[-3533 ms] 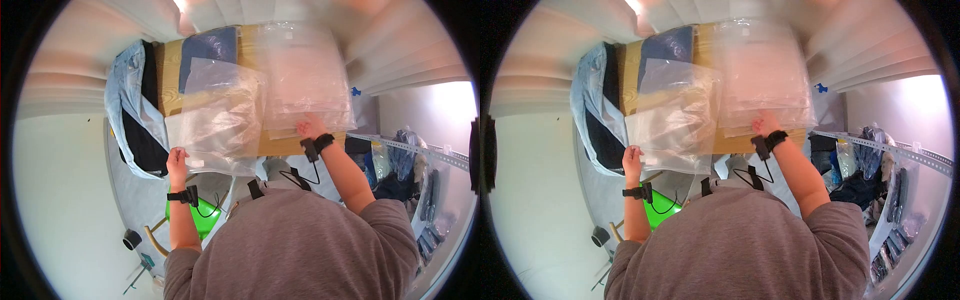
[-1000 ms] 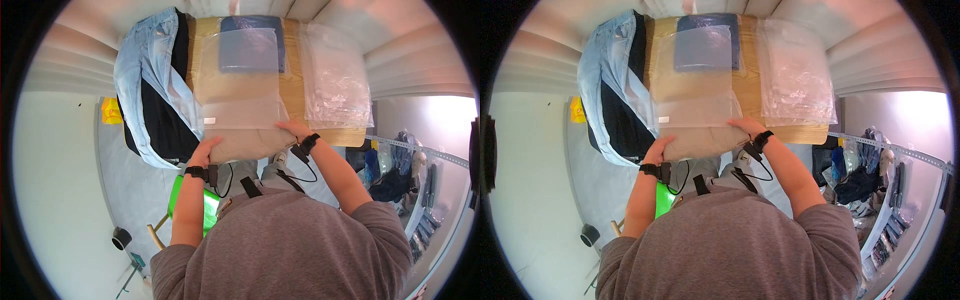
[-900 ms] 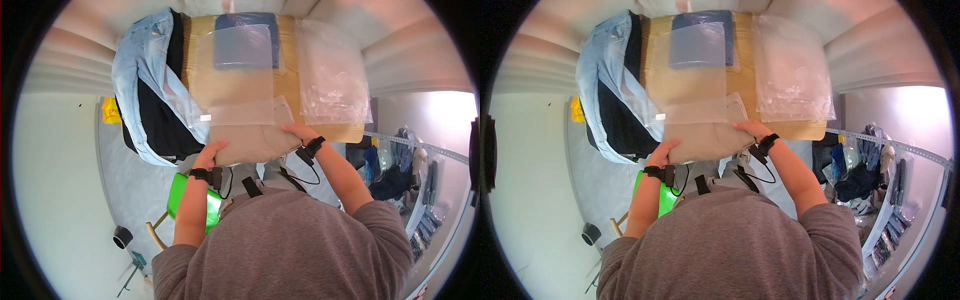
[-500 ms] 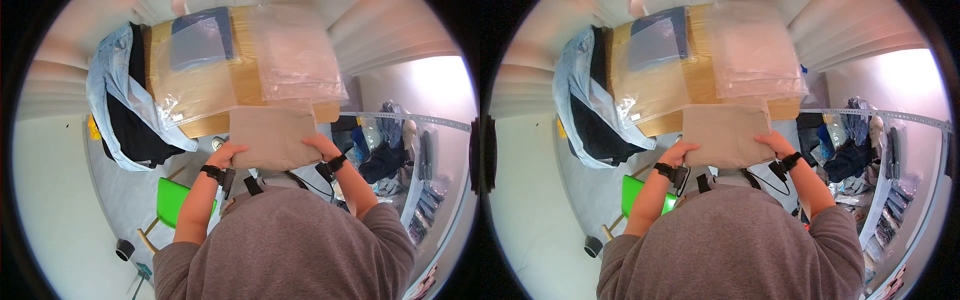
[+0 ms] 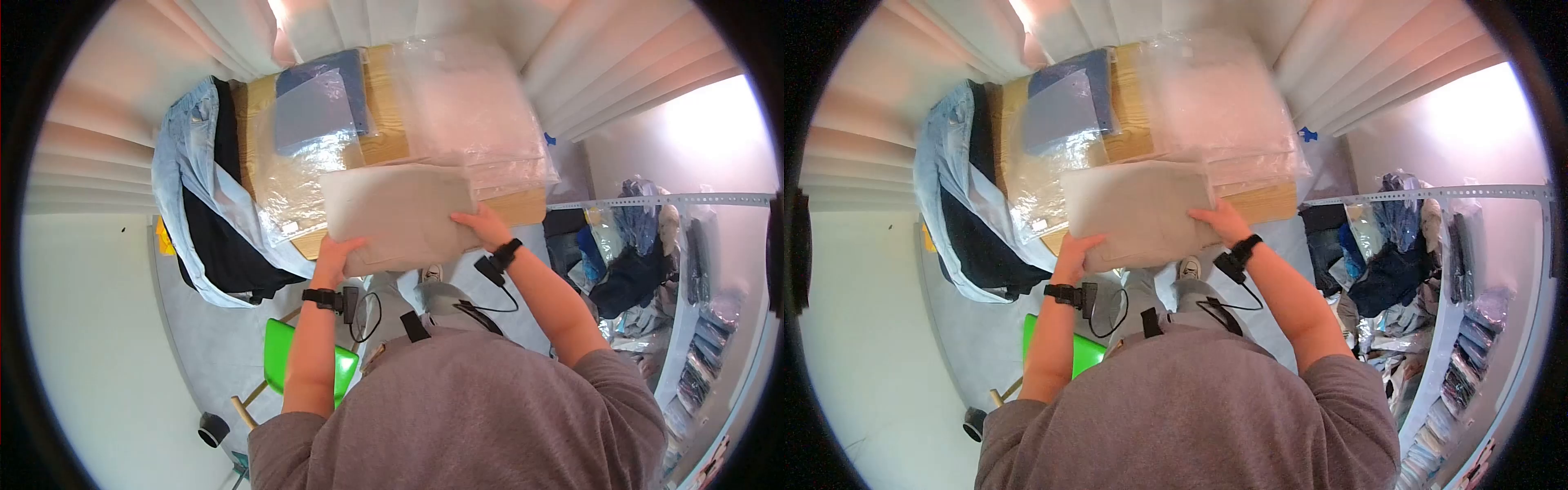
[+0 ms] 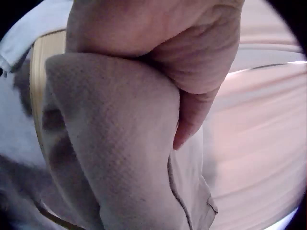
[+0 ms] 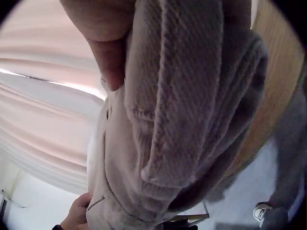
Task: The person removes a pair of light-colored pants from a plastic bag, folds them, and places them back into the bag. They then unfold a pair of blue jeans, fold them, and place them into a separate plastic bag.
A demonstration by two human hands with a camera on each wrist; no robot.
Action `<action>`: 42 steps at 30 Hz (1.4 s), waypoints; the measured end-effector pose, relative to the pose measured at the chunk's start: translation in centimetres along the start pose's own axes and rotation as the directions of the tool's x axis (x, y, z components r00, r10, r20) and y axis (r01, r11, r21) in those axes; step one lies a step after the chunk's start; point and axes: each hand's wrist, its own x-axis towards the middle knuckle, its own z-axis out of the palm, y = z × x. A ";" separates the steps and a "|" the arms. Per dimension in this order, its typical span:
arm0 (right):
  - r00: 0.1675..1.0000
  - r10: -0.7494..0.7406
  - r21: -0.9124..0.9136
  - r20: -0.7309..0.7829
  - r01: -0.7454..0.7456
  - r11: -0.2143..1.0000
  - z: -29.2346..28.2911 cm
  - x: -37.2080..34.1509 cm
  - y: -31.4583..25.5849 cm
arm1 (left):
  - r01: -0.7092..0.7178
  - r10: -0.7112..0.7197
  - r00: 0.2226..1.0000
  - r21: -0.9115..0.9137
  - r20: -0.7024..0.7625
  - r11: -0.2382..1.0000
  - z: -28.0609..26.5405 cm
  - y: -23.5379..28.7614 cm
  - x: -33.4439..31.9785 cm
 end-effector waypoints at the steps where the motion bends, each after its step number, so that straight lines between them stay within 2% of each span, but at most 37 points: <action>1: 0.999 -0.030 -0.046 0.028 0.031 0.998 0.7 1.9 0.6 | 0.021 -0.022 0.998 -0.026 -0.065 0.999 -1.4 0.0 0.2; 2: 0.999 -0.026 -0.036 0.035 0.027 0.999 1.2 3.9 1.0 | 0.022 -0.024 0.993 -0.017 -0.115 1.000 -2.7 -0.1 0.6; 4: 0.995 -0.060 -0.258 -0.074 0.039 0.965 2.7 7.2 1.9 | 0.040 -0.045 0.985 -0.036 -0.168 0.999 -4.9 -1.4 1.7; 5: 0.997 -0.052 -0.253 -0.065 0.034 0.967 3.7 7.8 2.3 | 0.047 -0.060 0.976 -0.063 -0.209 0.997 -6.2 -2.1 2.5; 6: 0.932 -0.275 -0.601 -0.236 0.083 0.795 4.8 8.0 2.2 | 0.113 -0.118 0.961 -0.033 -0.249 0.993 -6.6 -2.2 3.0; 7: 0.798 -0.526 -0.862 -0.293 0.017 0.507 6.0 8.0 2.2 | 0.119 -0.124 0.959 -0.035 -0.257 0.992 -6.9 -2.6 3.1; 8: 0.804 -0.518 -0.862 -0.291 0.014 0.506 7.2 8.2 2.5 | 0.114 -0.127 0.955 -0.063 -0.268 0.991 -7.0 -3.2 3.2; 9: 0.804 -0.595 -0.938 0.003 0.209 0.278 8.3 8.4 2.8 | 0.109 -0.131 0.952 -0.093 -0.276 0.990 -6.9 -3.2 3.2; 10: 0.746 -0.594 -0.917 0.300 0.397 0.035 9.4 8.5 3.1 | 0.118 -0.142 0.951 -0.100 -0.275 0.988 -7.0 -3.1 3.3; 11: 0.756 -0.583 -0.919 0.298 0.392 0.038 10.5 8.6 3.5 | 0.146 -0.162 0.955 -0.082 -0.247 0.986 -7.1 -3.1 3.2; 13: 0.759 -0.453 -0.884 0.468 0.407 -0.231 12.5 8.7 4.1 | 0.182 -0.192 0.956 -0.067 -0.222 0.981 -7.1 -2.9 2.9; 16: 0.808 -0.395 -0.899 0.437 0.385 -0.208 13.1 9.1 5.1 | 0.165 -0.169 0.957 -0.038 -0.236 0.986 -7.3 -3.0 3.2; 18: 0.811 -0.386 -0.898 0.439 0.387 -0.208 13.0 9.3 5.6 | 0.012 -0.016 0.976 -0.022 -0.217 1.000 -7.4 -3.7 3.0; 19: 0.808 -0.390 -0.897 0.441 0.382 -0.221 12.9 9.4 5.6 | 0.021 -0.025 0.976 -0.021 -0.214 1.000 -6.6 -2.9 2.6; 21: 0.813 -0.391 -0.901 0.432 0.368 -0.229 13.0 9.4 5.5 | -0.003 0.042 0.959 0.137 -0.281 0.991 -5.0 -1.4 1.8; 22: 0.813 -0.392 -0.901 0.431 0.360 -0.242 12.9 9.4 5.4 | -0.002 0.040 0.960 0.137 -0.276 0.991 -4.6 -1.4 1.7; 24: 0.818 -0.384 -0.902 0.428 0.357 -0.244 12.9 9.4 5.4 | -0.116 0.214 0.964 0.480 -0.155 0.869 -3.9 -1.2 1.5; 25: 0.821 -0.377 -0.901 0.429 0.358 -0.246 12.8 9.4 5.4 | -0.117 0.212 0.966 0.480 -0.150 0.869 -2.8 -0.5 1.4; 27: 0.824 -0.373 -0.900 0.427 0.348 -0.261 12.6 9.7 5.8 | -0.281 0.362 0.931 0.707 0.038 0.649 0.1 0.9 1.3; 28: 0.826 -0.368 -0.898 0.428 0.343 -0.274 12.4 9.8 6.0 | -0.282 0.360 0.932 0.706 0.041 0.650 1.7 1.9 1.3; 30: 0.839 -0.345 -0.901 0.421 0.344 -0.265 12.4 9.4 5.3 | -0.256 0.274 0.952 0.841 0.135 0.476 4.5 3.8 1.9; 31: 0.849 -0.323 -0.902 0.418 0.347 -0.257 12.2 9.2 5.1 | -0.257 0.270 0.953 0.841 0.139 0.476 5.3 4.2 2.2; 33: 0.831 -0.340 -0.896 0.441 0.387 -0.217 11.5 9.8 6.0 | -0.217 0.145 0.974 0.899 0.174 0.381 6.6 4.7 2.9; 35: 0.814 -0.358 -0.889 0.458 0.425 -0.172 10.4 10.2 6.8 | -0.218 0.154 0.973 0.912 0.174 0.347 7.6 4.9 3.3; 37: 0.779 -0.362 -0.842 0.512 0.538 -0.033 9.8 10.5 6.1 | -0.221 0.173 0.970 0.924 0.174 0.312 8.0 4.8 3.6; 38: 0.780 -0.367 -0.845 0.508 0.534 -0.034 9.3 10.3 5.7 | -0.189 0.182 0.974 0.930 0.136 0.316 7.9 4.6 3.7; 40: 0.771 -0.586 -0.942 0.248 0.334 0.041 8.9 9.2 3.6 | -0.157 0.189 0.977 0.935 0.100 0.317 8.0 4.4 3.6; 41: 0.772 -0.587 -0.942 0.243 0.331 0.045 9.1 8.8 3.6 | -0.135 0.189 0.979 0.944 0.079 0.303 8.1 4.4 3.4; 42: 0.792 -0.610 -0.947 -0.029 0.175 0.271 9.2 8.3 3.8 | -0.113 0.189 0.980 0.951 0.059 0.289 8.3 4.3 3.2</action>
